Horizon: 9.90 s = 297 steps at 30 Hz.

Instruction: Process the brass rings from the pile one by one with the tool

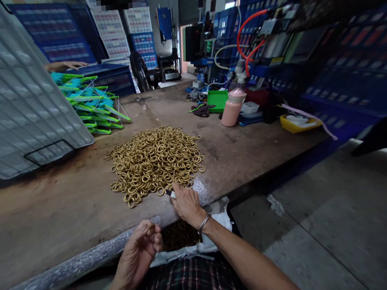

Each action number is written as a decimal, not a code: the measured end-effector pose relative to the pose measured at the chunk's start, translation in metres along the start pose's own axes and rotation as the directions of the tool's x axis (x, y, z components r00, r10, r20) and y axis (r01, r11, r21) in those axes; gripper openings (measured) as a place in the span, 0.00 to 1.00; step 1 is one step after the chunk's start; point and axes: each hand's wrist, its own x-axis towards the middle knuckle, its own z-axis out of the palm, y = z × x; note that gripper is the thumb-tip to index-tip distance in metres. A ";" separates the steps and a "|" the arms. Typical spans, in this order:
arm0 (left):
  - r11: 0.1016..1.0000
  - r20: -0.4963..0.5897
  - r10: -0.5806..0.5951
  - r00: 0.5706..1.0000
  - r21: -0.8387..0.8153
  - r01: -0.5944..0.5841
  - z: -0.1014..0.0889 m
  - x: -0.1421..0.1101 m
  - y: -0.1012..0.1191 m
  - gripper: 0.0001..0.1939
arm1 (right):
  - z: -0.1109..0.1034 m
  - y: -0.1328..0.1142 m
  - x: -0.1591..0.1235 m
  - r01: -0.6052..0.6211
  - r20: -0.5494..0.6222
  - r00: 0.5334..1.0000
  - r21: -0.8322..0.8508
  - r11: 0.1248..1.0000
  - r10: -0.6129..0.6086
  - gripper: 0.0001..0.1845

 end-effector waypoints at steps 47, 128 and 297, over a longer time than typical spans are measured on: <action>0.769 -0.026 0.271 0.962 0.607 -0.200 -0.004 0.024 -0.014 0.18 | 0.000 -0.027 -0.019 -0.128 0.127 0.991 0.844 0.521 0.039 0.07; 0.943 -0.103 0.160 0.982 0.310 -0.122 -0.006 0.025 0.007 0.21 | 0.000 -0.014 -0.022 0.373 -0.114 0.924 0.481 0.793 -0.365 0.11; 1.000 -0.084 -0.018 0.996 -0.021 0.017 -0.011 0.033 0.022 0.17 | 0.011 -0.022 0.025 0.080 -0.007 0.997 -0.019 0.997 -0.081 0.09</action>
